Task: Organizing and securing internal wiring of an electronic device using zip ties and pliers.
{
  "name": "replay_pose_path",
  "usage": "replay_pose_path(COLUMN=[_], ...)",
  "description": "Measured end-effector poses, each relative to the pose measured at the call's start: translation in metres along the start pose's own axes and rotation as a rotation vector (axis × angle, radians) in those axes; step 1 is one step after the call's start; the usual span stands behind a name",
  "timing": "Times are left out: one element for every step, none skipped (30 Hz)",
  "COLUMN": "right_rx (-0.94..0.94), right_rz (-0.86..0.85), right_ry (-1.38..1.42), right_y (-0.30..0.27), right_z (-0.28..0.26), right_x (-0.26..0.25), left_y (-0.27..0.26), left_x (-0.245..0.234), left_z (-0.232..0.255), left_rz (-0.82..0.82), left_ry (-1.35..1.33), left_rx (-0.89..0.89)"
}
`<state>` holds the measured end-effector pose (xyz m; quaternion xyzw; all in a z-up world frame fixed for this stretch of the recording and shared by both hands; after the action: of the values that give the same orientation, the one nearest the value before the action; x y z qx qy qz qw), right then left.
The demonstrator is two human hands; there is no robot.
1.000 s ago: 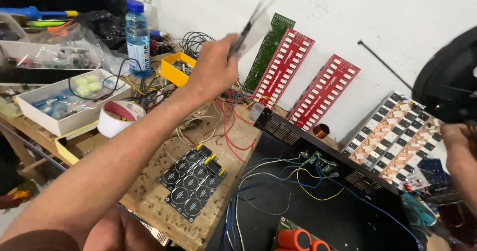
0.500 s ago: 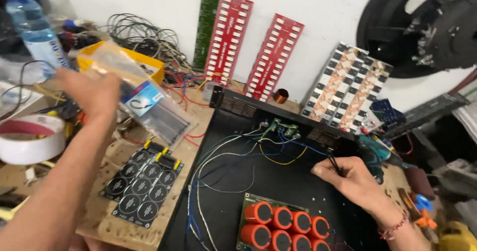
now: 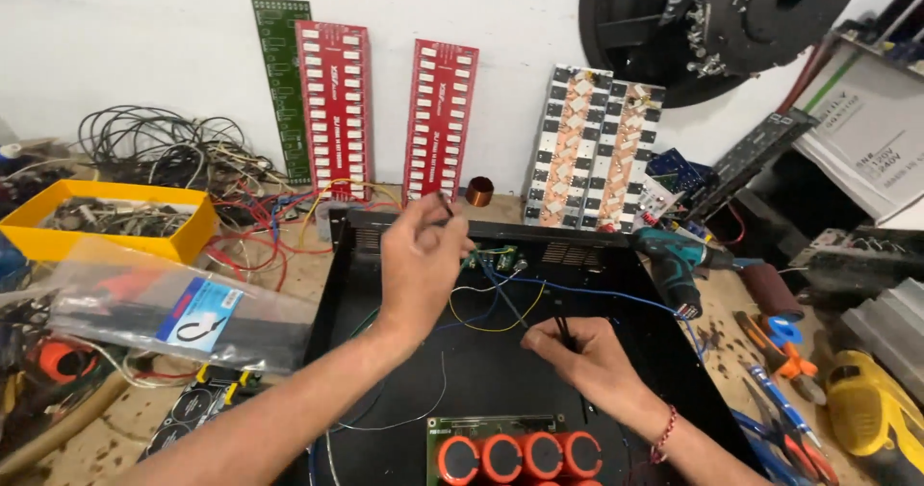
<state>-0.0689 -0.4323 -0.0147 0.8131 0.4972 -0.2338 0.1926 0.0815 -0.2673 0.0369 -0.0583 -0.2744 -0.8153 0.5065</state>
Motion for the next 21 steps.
replay_pose_path(right_rx=[-0.07,-0.138,-0.127,-0.149,-0.171,-0.154,-0.158,-0.157,-0.135,-0.116,-0.097,-0.088,-0.075,-0.071,-0.069,-0.018,0.034,0.038,-0.009,-0.049,-0.039], right_rz=[-0.003,-0.005,0.002,0.004,0.007,0.018,0.039,0.054,0.06,0.093,0.126,0.122,0.13,0.137,0.133,0.096,0.059,0.058,0.06,0.061,0.058], right_ry=[0.024,0.051,0.06,0.044,0.029,0.033,0.125,0.213,0.213,0.209,0.205,0.202,0.159,0.116,0.113,0.143,0.172,0.172,0.166,0.159,0.158], right_y=[0.002,0.003,0.006,0.008,0.011,0.013,0.015,0.016,0.018,0.021,0.023,0.024,0.025,0.029,0.03,0.032,0.033,0.032,0.032,0.03,0.03], right_z=[0.0,0.001,0.004,0.006,0.009,0.011,0.013,0.017,0.022,0.027,0.031,0.034,0.036,0.036,0.037,0.039,0.041,0.033,0.024,0.017,0.017], right_x=[-0.001,0.0,0.0,-0.001,-0.002,-0.001,0.0,0.001,0.001,-0.001,-0.002,-0.004,-0.006,-0.008,-0.007,-0.006,-0.004,-0.005,-0.006,-0.007,-0.007], left_y=[0.014,0.026,0.038,0.051,0.063,0.069,0.075,0.078,0.079,0.08,0.081,0.082,0.083,0.086,0.083,0.08,0.077,0.069,0.057,0.042,0.029], left_x=[0.002,0.004,0.003,0.002,0.001,0.007,0.011,0.015,0.023,0.026,0.029,0.029,0.028,0.027,0.026,0.028,0.03,0.032,0.038,0.046,0.052], left_z=[-0.004,-0.01,-0.02,-0.031,-0.042,-0.048,-0.054,-0.062,-0.063,-0.065,-0.066,-0.072,-0.077,-0.081,-0.069,-0.051,-0.034,-0.024,-0.006,0.009,0.009], left_rz=[0.017,0.032,0.02,0.043,0.066,0.051,0.039,0.038,0.033,0.106,0.18,0.185,0.198,0.212,0.217,0.154,0.089,0.09,-0.017,-0.133,-0.133], left_ry=[0.088,0.179,0.185,0.161,0.138,0.138,-0.062,-0.265,-0.267,-0.303,-0.336,-0.338,-0.339,-0.34,-0.343,-0.18,-0.017,-0.016,0.17,0.359,0.358], left_rx=[0.015,0.029,0.02,0.021,0.02,0.007,0.015,0.015,-0.008,-0.037,-0.067,-0.076,-0.072,-0.06,-0.062,0.109,0.278,0.274,0.573,0.861,0.851])
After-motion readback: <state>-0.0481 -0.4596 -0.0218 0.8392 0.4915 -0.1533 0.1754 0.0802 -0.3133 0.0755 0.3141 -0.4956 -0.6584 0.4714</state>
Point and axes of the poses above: each hand's wrist, its own y-axis towards the middle knuckle, its own x-axis out of the palm, z = x × y, the point moved 3 cm from there along y, towards the middle knuckle, and after that the axes turned 9 degrees about -y, right-handed, at the moved point
